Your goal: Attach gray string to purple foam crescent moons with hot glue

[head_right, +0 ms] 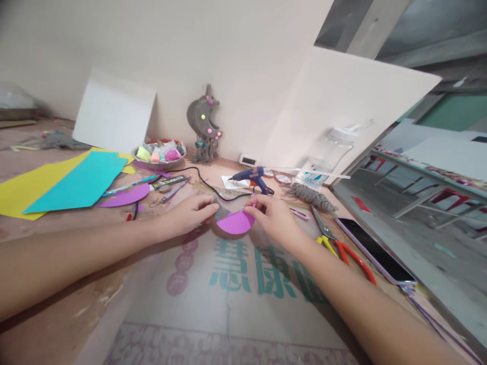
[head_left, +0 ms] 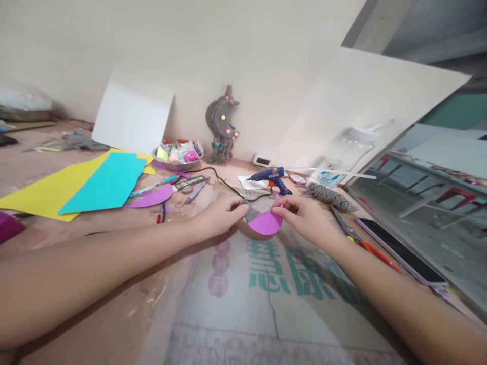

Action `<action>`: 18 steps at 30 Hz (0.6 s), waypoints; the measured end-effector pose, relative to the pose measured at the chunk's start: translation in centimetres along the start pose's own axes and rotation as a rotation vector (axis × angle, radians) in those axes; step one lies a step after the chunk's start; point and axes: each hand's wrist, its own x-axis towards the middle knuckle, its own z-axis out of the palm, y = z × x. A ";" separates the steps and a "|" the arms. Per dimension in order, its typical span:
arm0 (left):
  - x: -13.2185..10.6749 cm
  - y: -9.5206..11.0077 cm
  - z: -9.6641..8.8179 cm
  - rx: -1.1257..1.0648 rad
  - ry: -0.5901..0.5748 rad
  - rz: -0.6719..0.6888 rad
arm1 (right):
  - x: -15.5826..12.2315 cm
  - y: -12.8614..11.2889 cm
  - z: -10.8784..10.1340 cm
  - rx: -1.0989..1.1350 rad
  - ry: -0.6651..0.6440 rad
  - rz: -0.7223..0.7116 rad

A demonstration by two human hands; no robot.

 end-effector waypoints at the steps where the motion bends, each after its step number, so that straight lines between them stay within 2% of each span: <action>1: 0.0 0.0 0.0 0.014 0.001 0.013 | 0.0 0.1 0.0 0.006 -0.010 0.005; 11: 0.1 -0.3 0.0 0.094 -0.030 0.106 | 0.2 0.7 0.2 -0.023 0.027 0.054; 18: 0.0 0.0 0.0 0.082 -0.083 0.143 | 0.7 1.8 -0.5 -0.029 0.134 0.055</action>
